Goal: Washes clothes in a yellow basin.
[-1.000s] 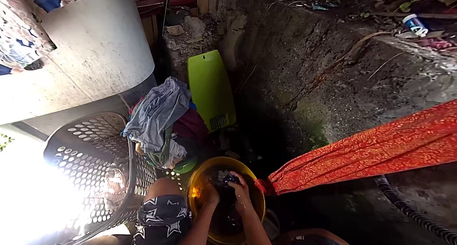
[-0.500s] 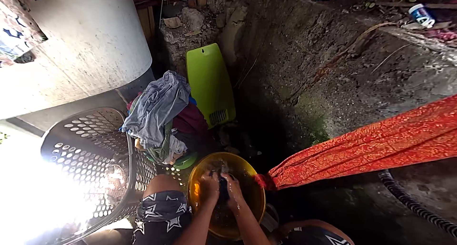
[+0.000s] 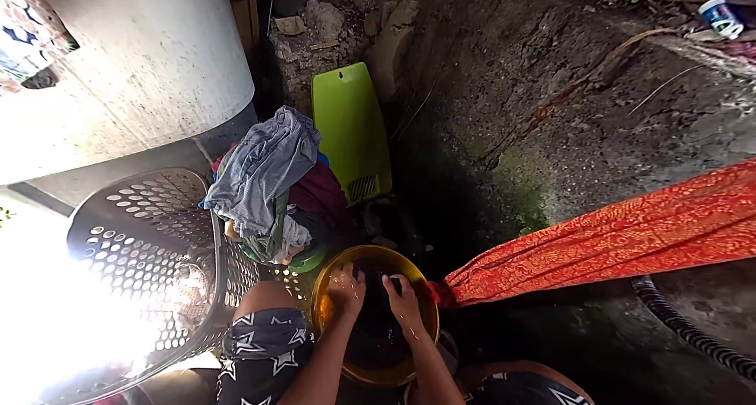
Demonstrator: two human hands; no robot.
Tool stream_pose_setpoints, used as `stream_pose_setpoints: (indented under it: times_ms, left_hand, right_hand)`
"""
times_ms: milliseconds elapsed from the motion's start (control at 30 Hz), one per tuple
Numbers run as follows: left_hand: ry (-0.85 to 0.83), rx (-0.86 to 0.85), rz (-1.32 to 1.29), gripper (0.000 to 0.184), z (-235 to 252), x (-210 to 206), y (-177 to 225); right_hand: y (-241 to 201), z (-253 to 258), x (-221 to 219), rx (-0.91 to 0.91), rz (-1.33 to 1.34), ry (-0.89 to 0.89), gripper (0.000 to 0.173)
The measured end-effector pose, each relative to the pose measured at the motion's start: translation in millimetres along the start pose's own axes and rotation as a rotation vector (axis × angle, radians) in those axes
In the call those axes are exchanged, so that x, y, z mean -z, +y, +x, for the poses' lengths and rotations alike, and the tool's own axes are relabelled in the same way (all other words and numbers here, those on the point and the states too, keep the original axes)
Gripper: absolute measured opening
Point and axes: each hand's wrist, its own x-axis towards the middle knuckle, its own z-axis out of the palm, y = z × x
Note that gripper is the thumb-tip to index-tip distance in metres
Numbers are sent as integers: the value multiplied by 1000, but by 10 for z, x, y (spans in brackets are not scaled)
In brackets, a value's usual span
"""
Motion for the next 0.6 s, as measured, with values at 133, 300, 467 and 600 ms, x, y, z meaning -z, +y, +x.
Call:
stream_pose_setpoints:
  times_ms: [133,300,467,600]
  left_hand:
    - [-288,-157,200,47,-88,-117,-132]
    - [-761,-142,405,57,-187,-241,-347]
    - [-746,-96,285,73,-182,239,-134]
    - [-474,-114,-298,89,-201,335,-236]
  right_hand:
    - [328,134,-126,-89,-725,-261,57]
    - [523,18,-323,-220,-808,-527,48]
    - [-89,19,-28,14,-461,-329,42]
    - [-887,-421,518,401,151,-42,19]
